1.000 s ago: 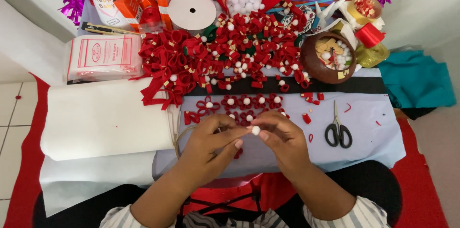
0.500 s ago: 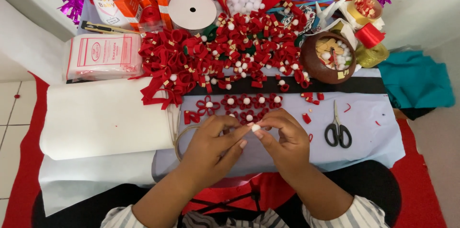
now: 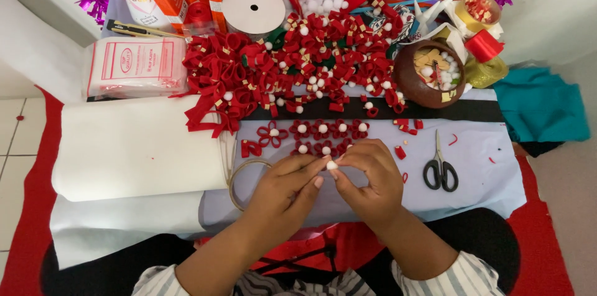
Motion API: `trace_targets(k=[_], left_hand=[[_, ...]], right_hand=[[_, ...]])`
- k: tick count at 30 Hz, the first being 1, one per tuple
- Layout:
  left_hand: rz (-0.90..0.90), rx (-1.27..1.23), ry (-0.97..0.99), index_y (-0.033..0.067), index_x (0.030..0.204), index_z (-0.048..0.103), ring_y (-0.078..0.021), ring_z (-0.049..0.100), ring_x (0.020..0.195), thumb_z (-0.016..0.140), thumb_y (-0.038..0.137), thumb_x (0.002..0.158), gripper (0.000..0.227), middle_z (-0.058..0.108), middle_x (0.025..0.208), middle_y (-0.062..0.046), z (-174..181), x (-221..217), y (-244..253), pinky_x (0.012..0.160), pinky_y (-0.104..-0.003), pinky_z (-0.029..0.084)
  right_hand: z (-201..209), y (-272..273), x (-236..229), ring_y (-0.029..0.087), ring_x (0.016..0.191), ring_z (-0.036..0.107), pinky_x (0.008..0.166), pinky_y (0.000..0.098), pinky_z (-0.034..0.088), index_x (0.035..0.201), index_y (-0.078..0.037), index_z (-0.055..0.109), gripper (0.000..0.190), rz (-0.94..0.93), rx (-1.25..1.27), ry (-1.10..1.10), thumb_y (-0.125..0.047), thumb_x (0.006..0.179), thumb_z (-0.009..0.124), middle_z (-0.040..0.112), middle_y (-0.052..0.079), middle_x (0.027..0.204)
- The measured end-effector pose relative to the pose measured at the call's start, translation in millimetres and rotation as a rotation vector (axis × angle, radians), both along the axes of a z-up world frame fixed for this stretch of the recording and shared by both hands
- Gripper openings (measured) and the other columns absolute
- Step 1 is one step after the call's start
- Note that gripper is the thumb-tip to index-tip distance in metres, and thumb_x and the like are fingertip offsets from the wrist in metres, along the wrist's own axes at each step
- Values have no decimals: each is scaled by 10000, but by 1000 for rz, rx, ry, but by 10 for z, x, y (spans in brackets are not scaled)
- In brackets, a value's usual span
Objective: The person is making small red fabric flowers by assembling individual petals and centers, using scissors to cut materials and arranging the finished products on a white cloth.
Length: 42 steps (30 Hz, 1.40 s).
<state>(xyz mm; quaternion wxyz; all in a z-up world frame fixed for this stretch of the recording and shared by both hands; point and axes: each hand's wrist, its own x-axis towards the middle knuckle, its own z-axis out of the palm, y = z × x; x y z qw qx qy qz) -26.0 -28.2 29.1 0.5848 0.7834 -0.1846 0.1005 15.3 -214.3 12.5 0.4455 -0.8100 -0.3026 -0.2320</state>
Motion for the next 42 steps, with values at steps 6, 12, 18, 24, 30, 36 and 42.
trace_targets(k=[6,12,18,24,30,36,42], left_hand=[[-9,-213,298,3,1241,713,-116,583,695,565,65,956,327,703,1058,-53,-66,-34,-14,606,-229,479],[-15,-250,344,14,1265,713,-108,569,716,570,139,980,343,743,1060,-47,-128,-7,13,630,-225,469],[-24,-429,504,15,1229,748,-84,574,763,707,91,914,327,694,1007,-37,-225,26,1,669,-198,466],[10,-255,251,33,1132,735,-129,639,804,735,93,871,268,736,1003,-53,-116,33,41,708,-232,510],[91,-174,172,62,1111,725,-126,696,821,721,41,859,253,753,971,-49,-151,32,53,696,-233,552],[81,-471,162,-15,1057,786,-226,754,876,734,-65,857,212,766,885,-141,-384,59,-27,786,-375,637],[87,-560,197,-26,1027,783,-174,710,858,736,-84,852,191,740,886,-131,-408,77,-79,743,-336,633]], right_hand=[[4,-4,39,253,886,607,826,378,527,901,-43,691,206,-19,-122,-196,-56,742,821,661,82,929],[13,-11,52,230,864,570,758,358,499,902,-70,694,184,-23,-228,-343,-64,764,815,635,47,930],[28,-25,56,231,868,582,792,390,506,962,-98,676,273,17,-274,-425,-25,766,852,646,41,1008],[-25,-39,6,287,933,595,838,420,522,998,-78,693,259,58,-200,-307,-70,776,826,635,98,1068],[7,-8,-52,253,982,576,937,399,496,1006,-48,700,167,185,7,35,-70,843,727,626,114,1090],[-260,-18,14,253,876,632,779,395,520,965,83,711,78,367,497,385,84,904,663,676,181,910],[-295,-38,63,193,858,631,695,307,519,1044,77,715,143,251,472,610,3,938,655,696,156,909]])
